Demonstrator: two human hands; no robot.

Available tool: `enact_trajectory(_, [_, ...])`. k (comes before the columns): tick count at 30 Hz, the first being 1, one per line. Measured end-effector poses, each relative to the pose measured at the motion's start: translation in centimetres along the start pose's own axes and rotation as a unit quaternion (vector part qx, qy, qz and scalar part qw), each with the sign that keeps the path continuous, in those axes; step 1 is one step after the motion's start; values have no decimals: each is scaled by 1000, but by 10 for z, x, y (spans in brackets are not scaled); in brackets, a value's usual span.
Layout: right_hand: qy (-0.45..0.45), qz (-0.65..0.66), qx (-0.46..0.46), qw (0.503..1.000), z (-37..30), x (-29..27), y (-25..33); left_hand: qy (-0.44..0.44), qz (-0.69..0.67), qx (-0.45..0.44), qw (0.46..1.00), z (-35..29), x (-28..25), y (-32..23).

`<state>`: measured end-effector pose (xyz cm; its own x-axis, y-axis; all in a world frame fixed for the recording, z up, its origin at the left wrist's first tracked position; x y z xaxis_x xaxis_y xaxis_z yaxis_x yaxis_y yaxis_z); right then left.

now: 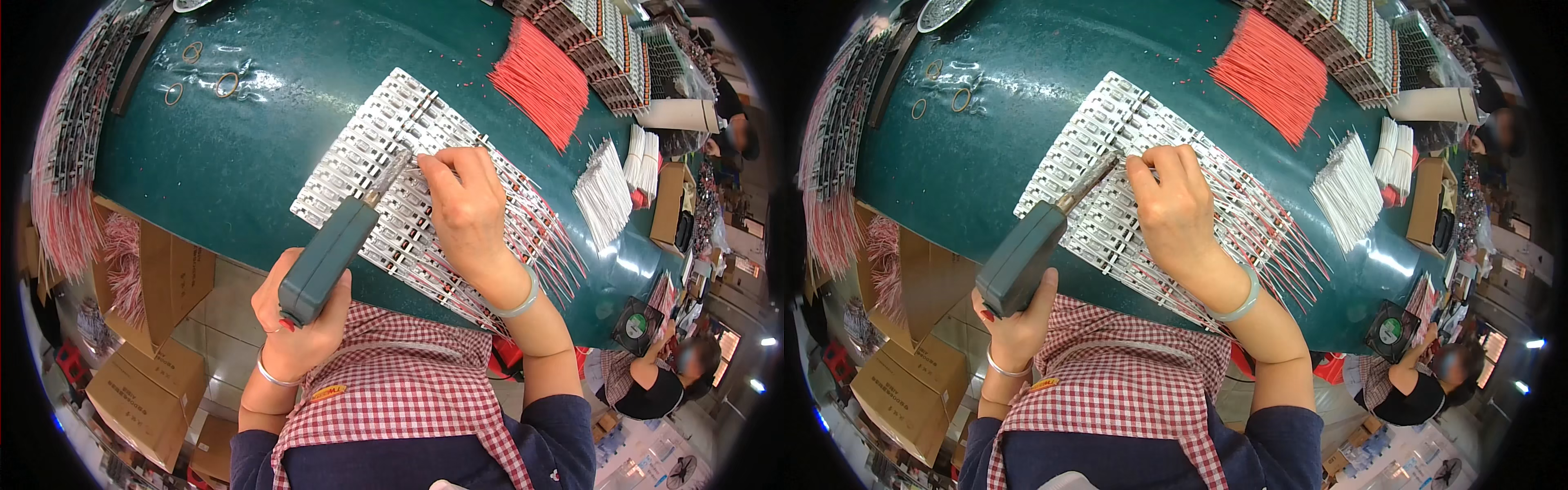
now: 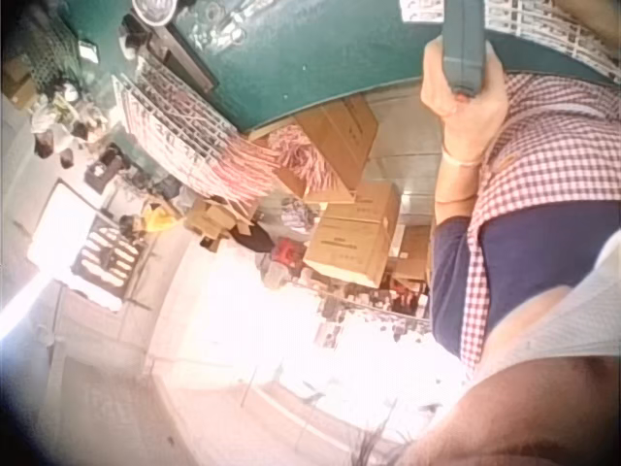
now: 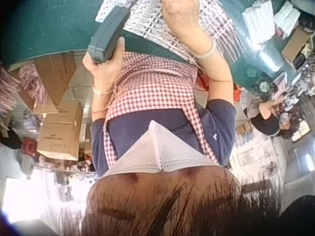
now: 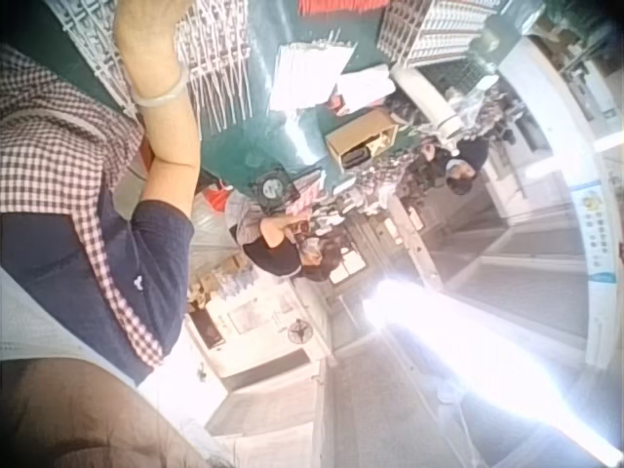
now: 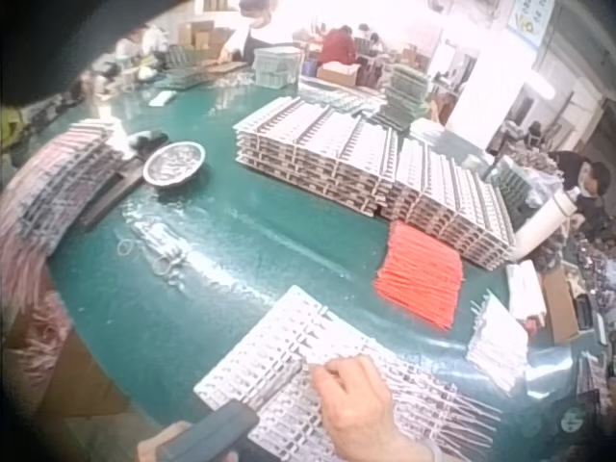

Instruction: The person uses a soldering iron to attach red and white wires to a grid of white plastic components on a green workbench. They repeatedly pick up individual wires, place them into slots on the components, and apply heat with the soldering iron to secure them.

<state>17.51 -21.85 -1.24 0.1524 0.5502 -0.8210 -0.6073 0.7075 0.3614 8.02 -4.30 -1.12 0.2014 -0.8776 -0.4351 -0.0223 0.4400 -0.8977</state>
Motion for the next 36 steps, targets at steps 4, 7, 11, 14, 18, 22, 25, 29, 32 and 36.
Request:
enact_trajectory(4, [0,-1,-2,1000,1,0,1,-11,5,5,1000,-1,-2,-2])
enact_trajectory(7, [3,-2,0,1000,2,-1,2,-15,20,27,999,-1,-5,-5])
enact_trajectory(11, [1,-5,-1,1000,1,-1,2,-12,16,32,999,-5,-7,-4])
enact_trajectory(14, [2,-4,-6,1000,1,-1,1,-14,12,12,1000,-6,-7,-4])
enact_trajectory(18, [-6,4,-12,1000,-1,-4,3,-18,21,22,999,-9,-9,-2])
enact_trajectory(22, [-3,23,-15,1000,-7,-8,10,-20,29,23,999,-13,-11,1])
enact_trajectory(25, [5,34,-11,999,-9,-4,10,-17,23,12,1000,-16,-12,2])
enact_trajectory(29, [9,33,-15,999,-9,-2,10,-14,28,18,999,-17,-12,4])
enact_trajectory(32, [9,19,-20,1000,-9,-1,9,-14,38,21,999,-16,-11,1])
enact_trajectory(36, [9,23,-18,1000,-9,-1,9,-7,29,16,999,-15,-7,2])
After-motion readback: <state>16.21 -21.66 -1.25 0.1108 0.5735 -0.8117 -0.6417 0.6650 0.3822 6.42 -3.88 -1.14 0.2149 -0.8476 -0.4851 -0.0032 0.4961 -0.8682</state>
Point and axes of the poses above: each hand's wrist, its own z-axis towards the middle knuckle, its own x-axis out of the palm, y = z × x, the point moved 8 cm from there along z, towards the middle knuckle, and after that the axes turned 4 degrees about z, right-handed, at the moved point
